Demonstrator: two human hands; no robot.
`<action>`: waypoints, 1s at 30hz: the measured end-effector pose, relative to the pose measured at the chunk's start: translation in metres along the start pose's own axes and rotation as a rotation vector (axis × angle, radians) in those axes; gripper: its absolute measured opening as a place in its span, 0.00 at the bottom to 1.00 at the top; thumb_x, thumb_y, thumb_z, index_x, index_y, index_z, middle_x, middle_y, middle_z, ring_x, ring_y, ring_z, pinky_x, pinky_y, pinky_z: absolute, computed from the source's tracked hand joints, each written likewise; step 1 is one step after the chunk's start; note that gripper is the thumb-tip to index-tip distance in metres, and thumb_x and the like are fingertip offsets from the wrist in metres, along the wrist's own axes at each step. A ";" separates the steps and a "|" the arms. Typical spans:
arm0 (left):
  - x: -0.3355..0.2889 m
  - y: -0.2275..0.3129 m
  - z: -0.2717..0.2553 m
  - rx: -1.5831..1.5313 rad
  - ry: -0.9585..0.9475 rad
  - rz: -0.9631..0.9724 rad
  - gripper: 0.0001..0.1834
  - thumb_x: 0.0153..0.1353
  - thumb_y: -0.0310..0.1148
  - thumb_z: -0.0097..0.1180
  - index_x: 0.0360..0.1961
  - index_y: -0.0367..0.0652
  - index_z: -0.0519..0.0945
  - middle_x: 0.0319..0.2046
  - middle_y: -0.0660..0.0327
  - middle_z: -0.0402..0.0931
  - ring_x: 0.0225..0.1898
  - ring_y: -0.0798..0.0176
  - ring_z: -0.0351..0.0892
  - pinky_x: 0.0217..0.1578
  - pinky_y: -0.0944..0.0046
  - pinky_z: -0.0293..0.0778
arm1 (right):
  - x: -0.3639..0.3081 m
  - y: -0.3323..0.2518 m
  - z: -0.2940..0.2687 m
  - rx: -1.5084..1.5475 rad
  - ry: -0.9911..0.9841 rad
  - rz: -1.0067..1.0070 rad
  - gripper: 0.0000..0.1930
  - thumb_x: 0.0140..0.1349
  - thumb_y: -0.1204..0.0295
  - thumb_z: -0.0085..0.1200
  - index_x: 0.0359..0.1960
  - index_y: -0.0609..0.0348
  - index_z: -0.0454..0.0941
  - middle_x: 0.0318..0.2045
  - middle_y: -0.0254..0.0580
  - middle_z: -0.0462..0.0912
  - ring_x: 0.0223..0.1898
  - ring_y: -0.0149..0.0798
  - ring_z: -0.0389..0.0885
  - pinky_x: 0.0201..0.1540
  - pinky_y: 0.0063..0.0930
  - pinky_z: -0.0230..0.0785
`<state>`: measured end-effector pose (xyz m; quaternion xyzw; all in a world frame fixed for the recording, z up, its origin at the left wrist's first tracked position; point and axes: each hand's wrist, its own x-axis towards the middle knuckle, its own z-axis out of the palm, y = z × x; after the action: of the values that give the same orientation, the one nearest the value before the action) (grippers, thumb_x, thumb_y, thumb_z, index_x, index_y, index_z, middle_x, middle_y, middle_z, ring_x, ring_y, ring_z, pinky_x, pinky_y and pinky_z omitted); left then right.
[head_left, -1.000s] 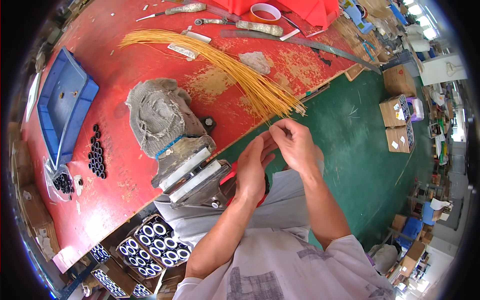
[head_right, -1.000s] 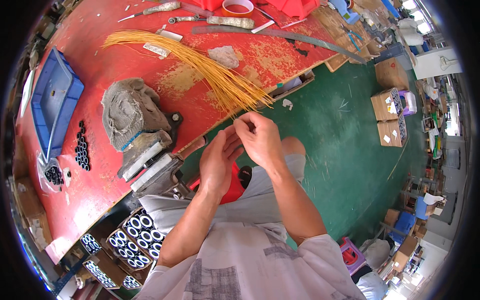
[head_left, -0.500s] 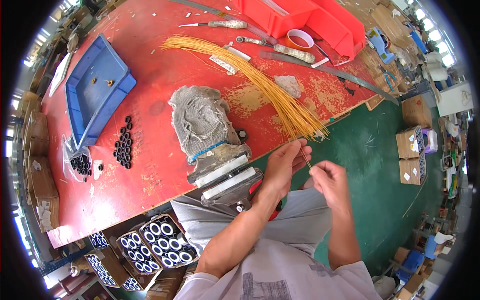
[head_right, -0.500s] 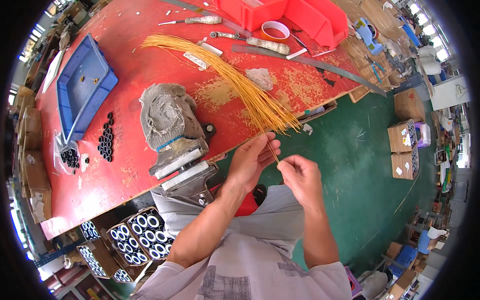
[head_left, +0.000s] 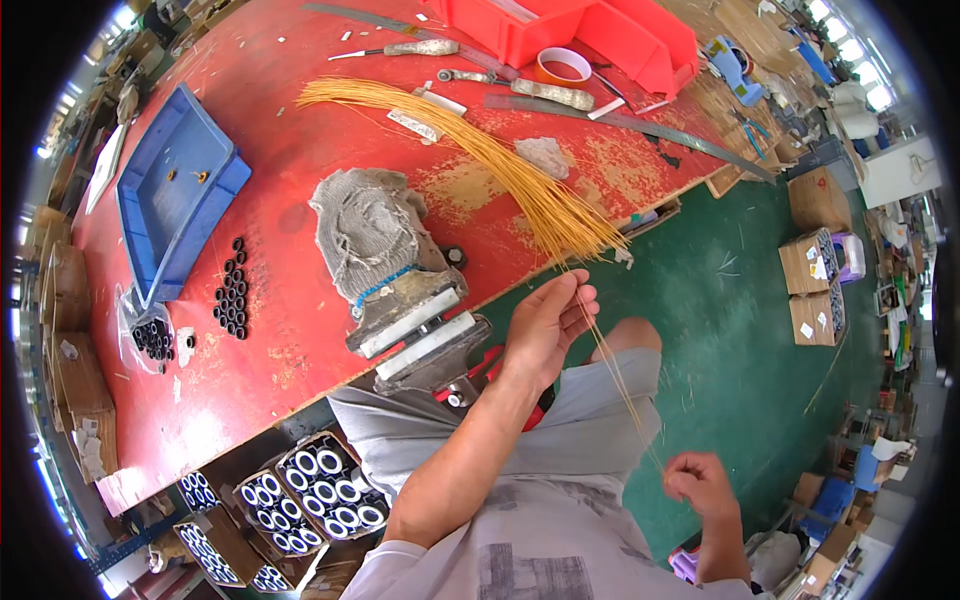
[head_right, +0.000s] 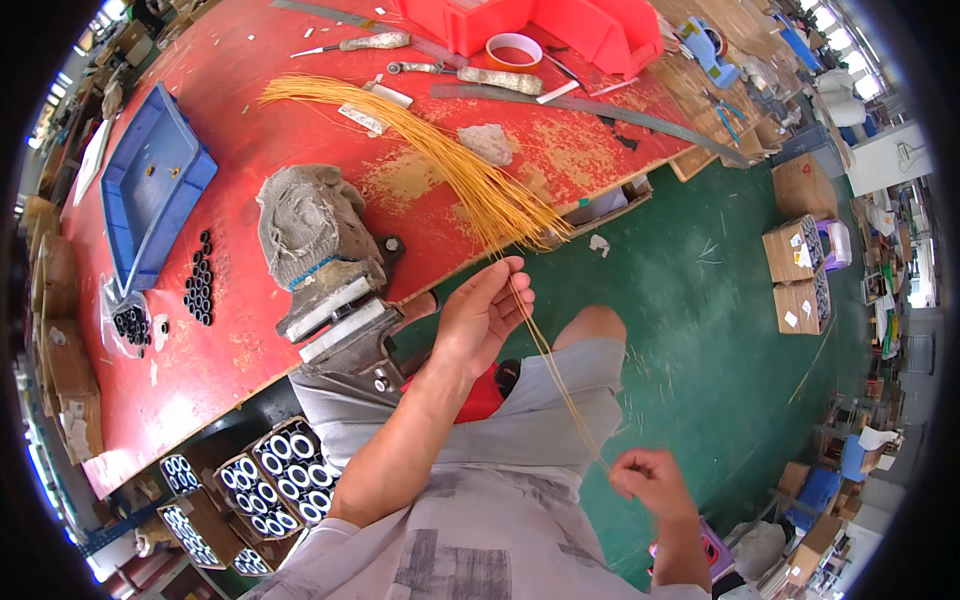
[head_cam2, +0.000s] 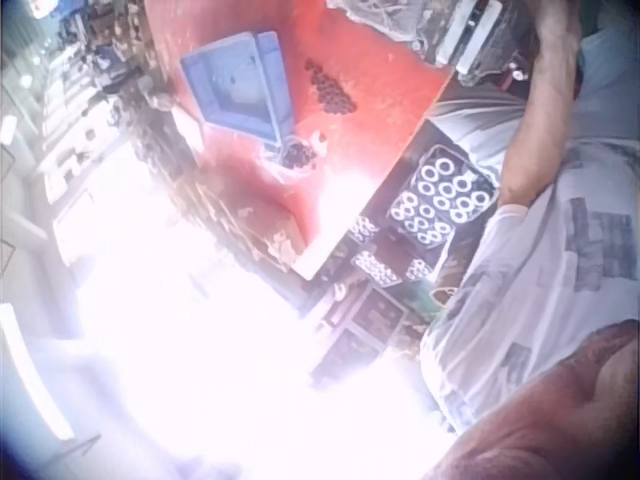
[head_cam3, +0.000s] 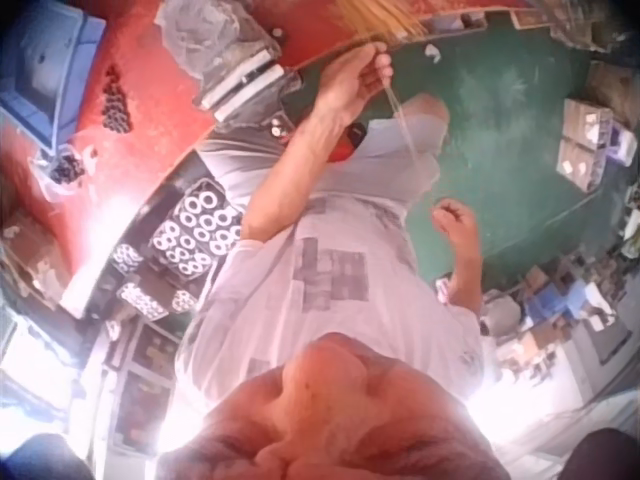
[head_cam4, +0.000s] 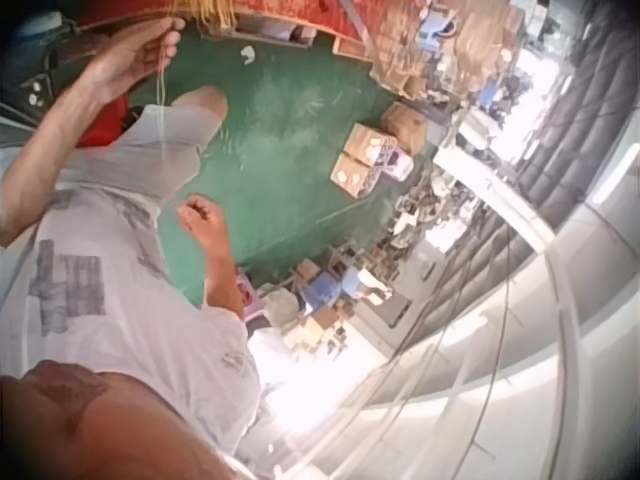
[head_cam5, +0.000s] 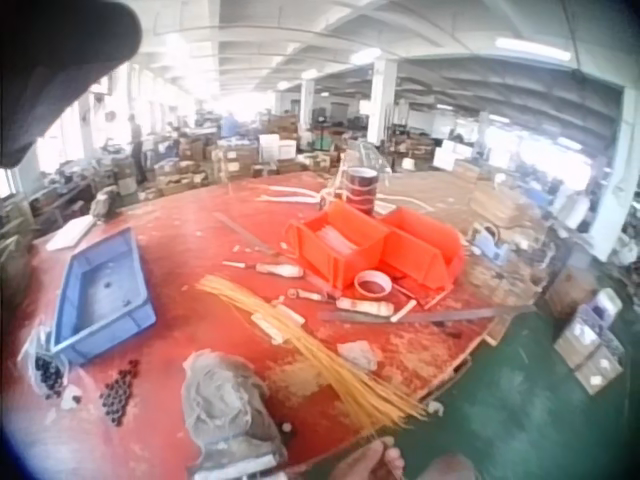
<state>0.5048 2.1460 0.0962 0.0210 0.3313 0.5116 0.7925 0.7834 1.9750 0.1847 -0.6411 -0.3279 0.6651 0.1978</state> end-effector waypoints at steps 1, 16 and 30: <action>-0.001 -0.002 -0.001 -0.004 -0.006 0.002 0.13 0.72 0.39 0.51 0.50 0.42 0.79 0.37 0.65 0.81 0.38 0.67 0.81 0.44 0.65 0.78 | -0.010 0.010 -0.011 -0.099 -0.036 0.037 0.05 0.59 0.76 0.57 0.28 0.65 0.80 0.21 0.32 0.77 0.23 0.24 0.72 0.25 0.20 0.63; -0.061 -0.030 -0.022 0.367 -0.129 0.094 0.13 0.68 0.37 0.59 0.44 0.38 0.83 0.36 0.61 0.82 0.33 0.71 0.79 0.35 0.70 0.75 | -0.088 0.145 -0.112 -0.089 -0.155 0.608 0.09 0.66 0.72 0.58 0.36 0.68 0.80 0.28 0.38 0.80 0.30 0.31 0.76 0.36 0.27 0.70; -0.128 -0.033 -0.032 0.353 -0.049 0.101 0.12 0.69 0.35 0.57 0.43 0.37 0.84 0.35 0.58 0.83 0.32 0.68 0.81 0.34 0.66 0.80 | 0.019 0.005 0.000 -0.577 -0.012 -0.463 0.22 0.61 0.72 0.61 0.57 0.61 0.75 0.52 0.49 0.81 0.55 0.41 0.79 0.57 0.34 0.70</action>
<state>0.4805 2.0145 0.1233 0.1890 0.3949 0.4839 0.7577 0.7822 1.9848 0.1676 -0.5755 -0.6393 0.4867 0.1521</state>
